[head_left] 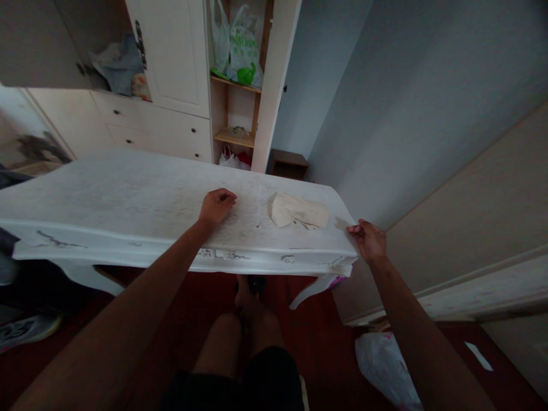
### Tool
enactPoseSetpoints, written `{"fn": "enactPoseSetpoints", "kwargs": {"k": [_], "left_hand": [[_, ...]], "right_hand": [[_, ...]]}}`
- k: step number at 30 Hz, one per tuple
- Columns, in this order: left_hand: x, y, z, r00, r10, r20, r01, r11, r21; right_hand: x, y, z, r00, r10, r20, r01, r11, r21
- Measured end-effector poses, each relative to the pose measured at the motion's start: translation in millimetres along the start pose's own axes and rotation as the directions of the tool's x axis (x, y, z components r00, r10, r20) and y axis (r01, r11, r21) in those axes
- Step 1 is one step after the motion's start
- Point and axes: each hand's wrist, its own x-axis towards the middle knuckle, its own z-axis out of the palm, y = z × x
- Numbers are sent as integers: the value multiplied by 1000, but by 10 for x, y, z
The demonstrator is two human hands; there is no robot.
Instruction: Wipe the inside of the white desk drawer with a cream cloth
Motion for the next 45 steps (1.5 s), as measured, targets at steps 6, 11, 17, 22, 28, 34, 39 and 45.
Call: {"fn": "enactPoseSetpoints", "kwargs": {"k": [6,11,17,22,28,34,39,45], "left_hand": [[-4,11,1,1000,-15,-5,15,1000,-4],[-2,1,-3,1000,-13,-9,13,1000,2],[-3,0,-5,1000,-21,-1,21,1000,-2],[-6,9,-8,1000,-22,-3,22,1000,-8],[-20,44,-13,1000,-26,-2,26,1000,14],[-14,23,-10,1000,-13,-1,13,1000,-21],[-15,19,-11,1000,-19,-9,19,1000,-14],[-27,47,-17,1000,-21,-13,21,1000,-7]], "right_hand": [[9,24,-14,1000,-3,-9,3,1000,0],[8,37,-20,1000,-11,-3,11,1000,-1],[6,58,-25,999,-40,-2,40,999,-8],[-1,63,-23,999,-52,0,52,999,-16],[-6,64,-19,998,-61,4,61,998,-33],[-27,51,3,998,-68,-6,68,996,-52],[-40,48,5,997,-76,-4,75,993,-93],[-49,67,2,996,-91,-5,90,985,-144]]}}
